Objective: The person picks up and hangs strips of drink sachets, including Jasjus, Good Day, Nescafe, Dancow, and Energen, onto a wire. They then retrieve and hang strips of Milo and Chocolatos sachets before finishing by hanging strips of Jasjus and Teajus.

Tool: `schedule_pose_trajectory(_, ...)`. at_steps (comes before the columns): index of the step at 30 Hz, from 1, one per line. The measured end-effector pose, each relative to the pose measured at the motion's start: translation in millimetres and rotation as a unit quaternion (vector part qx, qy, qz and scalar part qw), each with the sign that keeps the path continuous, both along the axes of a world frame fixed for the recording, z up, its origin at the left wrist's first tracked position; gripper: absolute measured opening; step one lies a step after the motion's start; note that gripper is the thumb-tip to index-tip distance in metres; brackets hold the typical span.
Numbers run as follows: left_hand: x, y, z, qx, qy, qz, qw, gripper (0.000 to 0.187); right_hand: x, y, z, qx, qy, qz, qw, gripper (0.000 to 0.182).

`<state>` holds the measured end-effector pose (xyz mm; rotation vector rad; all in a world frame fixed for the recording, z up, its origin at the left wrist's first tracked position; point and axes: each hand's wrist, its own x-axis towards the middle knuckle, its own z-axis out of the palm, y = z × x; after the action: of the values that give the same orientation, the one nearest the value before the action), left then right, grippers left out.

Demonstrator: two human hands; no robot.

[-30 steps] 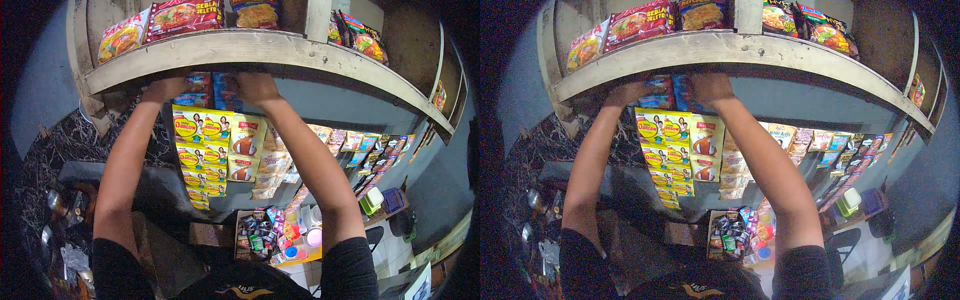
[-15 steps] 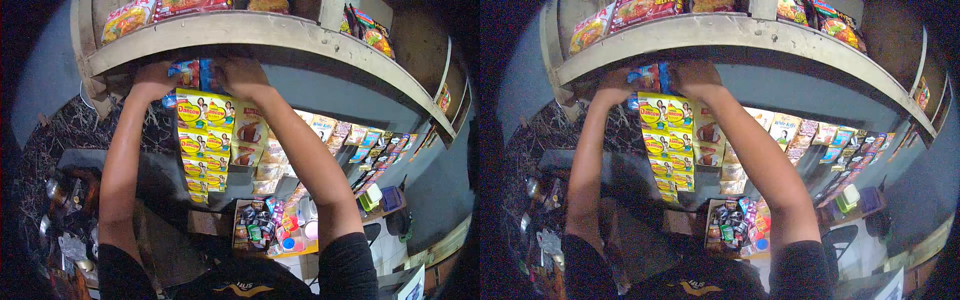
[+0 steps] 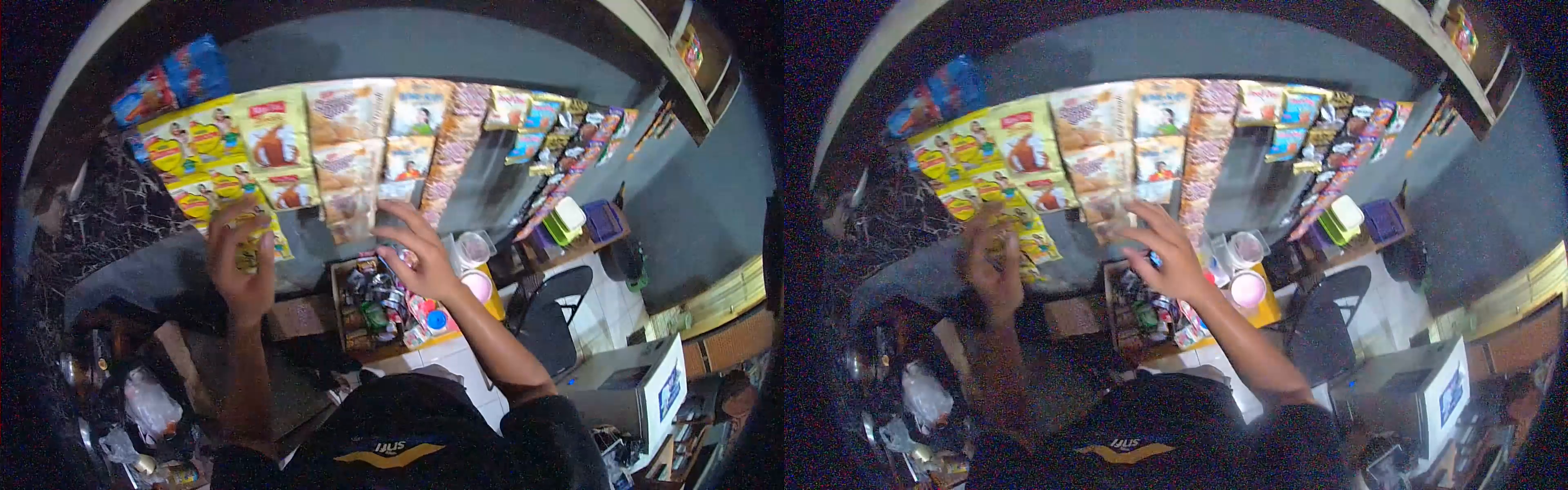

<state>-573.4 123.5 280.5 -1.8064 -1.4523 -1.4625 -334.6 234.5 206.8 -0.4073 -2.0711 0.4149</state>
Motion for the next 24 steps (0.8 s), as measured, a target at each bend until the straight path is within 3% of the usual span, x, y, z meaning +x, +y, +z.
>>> schedule_pose_trajectory(2,13.0,0.6,-61.8,-0.085,-0.084,-0.078,0.99,0.013,49.0,-17.4,-55.2,-0.156,-0.011,-0.053,0.986,0.03)
schedule_pose_trajectory(5,44.5,-15.9,-151.7,-0.179,-0.109,-0.062,0.976,0.012,112.7,-45.0,-113.2,-0.289,-0.014,-0.093,0.953,0.03)
schedule_pose_trajectory(8,85.6,-45.8,-223.6,-0.294,-0.191,-0.033,0.936,0.011,161.5,-67.3,-148.5,-0.355,-0.046,-0.113,0.927,0.03)
schedule_pose_trajectory(10,111.3,-66.1,-271.7,-0.411,-0.294,-0.045,0.862,0.015,185.4,-77.4,-173.5,-0.363,-0.065,-0.107,0.924,0.032)
schedule_pose_trajectory(12,135.5,-78.6,-321.3,-0.458,-0.297,-0.059,0.836,0.018,205.2,-88.2,-195.6,-0.412,-0.079,-0.125,0.899,0.033)
schedule_pose_trajectory(14,156.6,-77.9,-352.2,-0.501,-0.298,-0.078,0.808,0.021,221.5,-95.2,-236.2,-0.419,-0.084,-0.122,0.896,0.031)
schedule_pose_trajectory(16,182.6,-74.2,-371.1,-0.538,-0.316,-0.042,0.78,0.026,231.8,-100.2,-266.3,-0.499,-0.096,-0.102,0.855,0.032)
schedule_pose_trajectory(17,189.8,-67.7,-378.0,-0.508,-0.284,-0.046,0.812,0.028,233.2,-100.9,-278.7,-0.506,-0.121,-0.107,0.847,0.032)
schedule_pose_trajectory(18,196.0,-66.2,-398.9,-0.514,-0.288,-0.038,0.808,0.028,234.3,-102.3,-293.4,-0.494,-0.122,-0.099,0.855,0.032)
schedule_pose_trajectory(20,203.6,-61.2,-451.7,-0.517,-0.425,-0.037,0.742,0.029,232.5,-104.9,-333.8,-0.475,-0.104,-0.085,0.87,0.033)
schedule_pose_trajectory(24,224.4,-34.3,-458.8,-0.548,-0.318,-0.001,0.774,0.031,209.0,-95.9,-380.4,-0.518,-0.136,-0.081,0.841,0.038)
